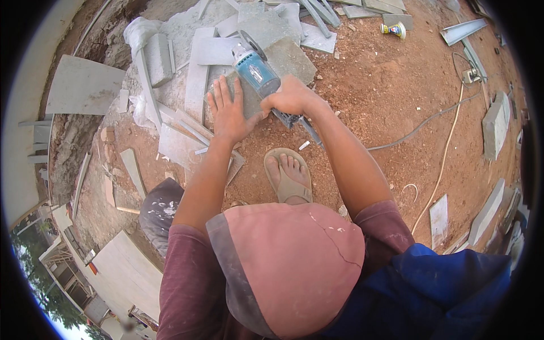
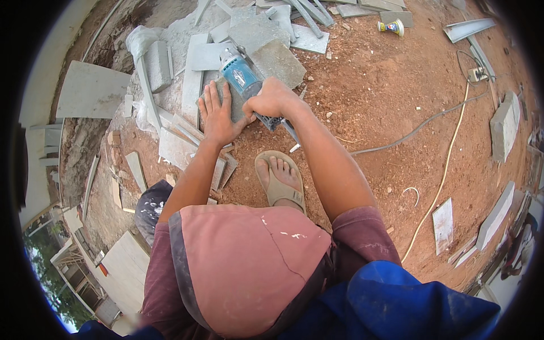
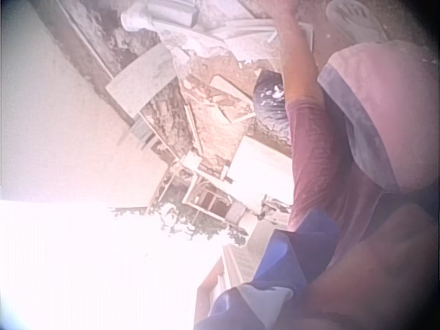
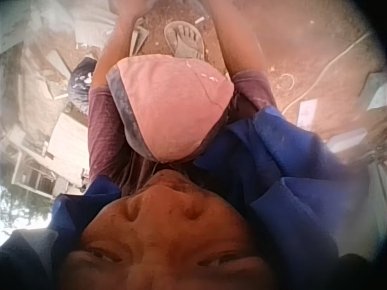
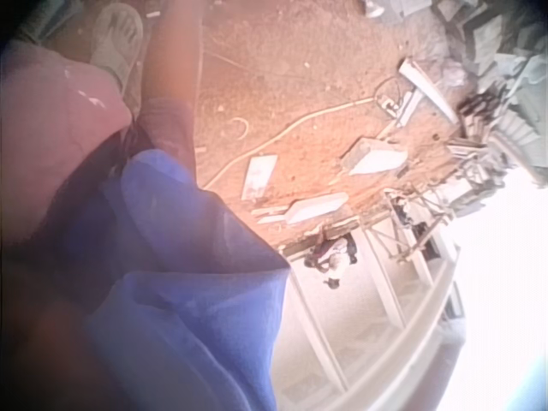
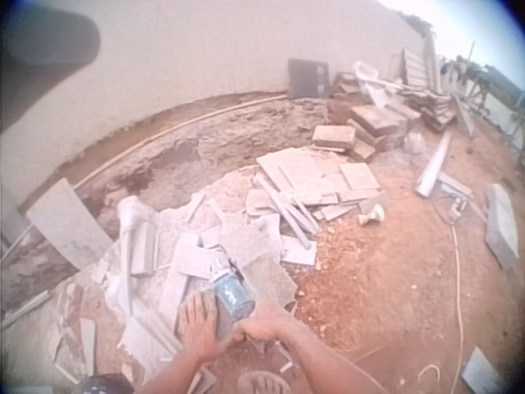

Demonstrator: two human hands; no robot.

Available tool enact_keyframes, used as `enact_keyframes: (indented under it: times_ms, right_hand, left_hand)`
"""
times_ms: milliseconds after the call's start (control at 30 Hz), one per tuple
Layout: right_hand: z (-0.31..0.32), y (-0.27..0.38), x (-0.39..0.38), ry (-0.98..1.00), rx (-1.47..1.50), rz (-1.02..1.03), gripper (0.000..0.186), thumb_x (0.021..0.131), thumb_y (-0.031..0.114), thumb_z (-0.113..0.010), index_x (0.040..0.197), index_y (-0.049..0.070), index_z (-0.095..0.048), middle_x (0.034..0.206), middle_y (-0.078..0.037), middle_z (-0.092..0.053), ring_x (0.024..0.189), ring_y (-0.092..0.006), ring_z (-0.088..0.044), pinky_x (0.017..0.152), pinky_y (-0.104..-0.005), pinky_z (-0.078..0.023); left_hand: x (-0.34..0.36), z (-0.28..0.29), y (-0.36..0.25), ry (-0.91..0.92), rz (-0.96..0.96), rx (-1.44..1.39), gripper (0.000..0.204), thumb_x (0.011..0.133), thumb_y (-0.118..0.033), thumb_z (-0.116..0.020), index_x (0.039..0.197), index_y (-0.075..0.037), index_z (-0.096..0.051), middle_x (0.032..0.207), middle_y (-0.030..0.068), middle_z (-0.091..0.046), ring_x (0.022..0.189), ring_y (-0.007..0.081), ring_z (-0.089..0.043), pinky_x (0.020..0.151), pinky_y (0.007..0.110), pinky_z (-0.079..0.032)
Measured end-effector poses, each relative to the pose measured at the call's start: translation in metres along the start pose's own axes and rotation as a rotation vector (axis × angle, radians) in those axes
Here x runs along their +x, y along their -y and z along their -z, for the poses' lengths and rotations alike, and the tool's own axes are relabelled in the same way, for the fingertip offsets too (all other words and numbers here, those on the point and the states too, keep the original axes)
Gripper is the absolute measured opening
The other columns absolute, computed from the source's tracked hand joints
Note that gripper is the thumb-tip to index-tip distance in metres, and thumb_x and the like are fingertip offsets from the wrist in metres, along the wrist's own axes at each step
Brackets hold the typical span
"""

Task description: The person uses a handheld angle grinder to cut a rectangular ceramic tile on the ground. They hold the tile steady with their left hand while guiding the grinder with their right hand to make a straight cut. The person then repositions the tile and continues cutting.

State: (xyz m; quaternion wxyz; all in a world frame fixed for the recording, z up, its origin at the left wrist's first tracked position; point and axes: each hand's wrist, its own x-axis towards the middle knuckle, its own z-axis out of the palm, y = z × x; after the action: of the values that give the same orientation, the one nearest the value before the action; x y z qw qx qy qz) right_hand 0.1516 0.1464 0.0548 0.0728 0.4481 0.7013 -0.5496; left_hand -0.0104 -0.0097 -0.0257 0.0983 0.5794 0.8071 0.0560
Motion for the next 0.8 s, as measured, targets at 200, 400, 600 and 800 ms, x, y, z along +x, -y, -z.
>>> enact_keyframes:
  times_ms: [200,400,600,800]
  right_hand:
    - [-0.0007,0.0002,-0.0058,-0.027,0.012,-0.015,0.04,0.058,0.028,-0.087,0.073,-0.008,-0.076,0.082,-0.024,-0.076,0.073,-0.0313,-0.072,0.068,-0.0386,-0.057]
    - [-0.0007,0.0024,-0.003,0.01,0.023,-0.007,0.042,0.057,0.028,-0.086,0.076,-0.008,-0.077,0.086,-0.026,-0.077,0.077,-0.0326,-0.075,0.07,-0.0389,-0.058]
    - [-0.0002,0.0012,0.0039,0.007,-0.034,-0.032,0.046,0.059,0.031,-0.087,0.08,-0.009,-0.078,0.09,-0.027,-0.078,0.082,-0.0345,-0.076,0.073,-0.0404,-0.059]
    - [0.0004,0.0,0.0041,0.019,-0.003,-0.038,0.038,0.062,0.024,-0.087,0.082,-0.005,-0.077,0.084,-0.017,-0.076,0.076,-0.0263,-0.069,0.07,-0.0387,-0.055]
  left_hand:
    - [-0.0005,0.0031,-0.0015,0.022,0.004,-0.034,0.124,0.088,-0.072,-0.075,0.175,-0.004,-0.017,0.18,0.0333,-0.004,0.169,0.0467,0.003,0.133,0.062,0.003]
    - [-0.0003,0.0021,-0.0016,0.011,0.003,-0.045,0.123,0.087,-0.069,-0.077,0.175,-0.004,-0.019,0.18,0.0333,-0.006,0.169,0.047,0.002,0.134,0.062,0.002]
    - [-0.0005,0.0031,-0.002,0.011,0.001,-0.037,0.123,0.087,-0.069,-0.078,0.175,-0.005,-0.019,0.18,0.0329,-0.006,0.169,0.0471,0.001,0.134,0.063,0.001]
    - [-0.0014,0.0012,-0.0013,-0.003,-0.008,-0.032,0.123,0.087,-0.069,-0.078,0.175,-0.005,-0.019,0.18,0.0335,-0.006,0.169,0.0474,0.001,0.133,0.063,0.001]
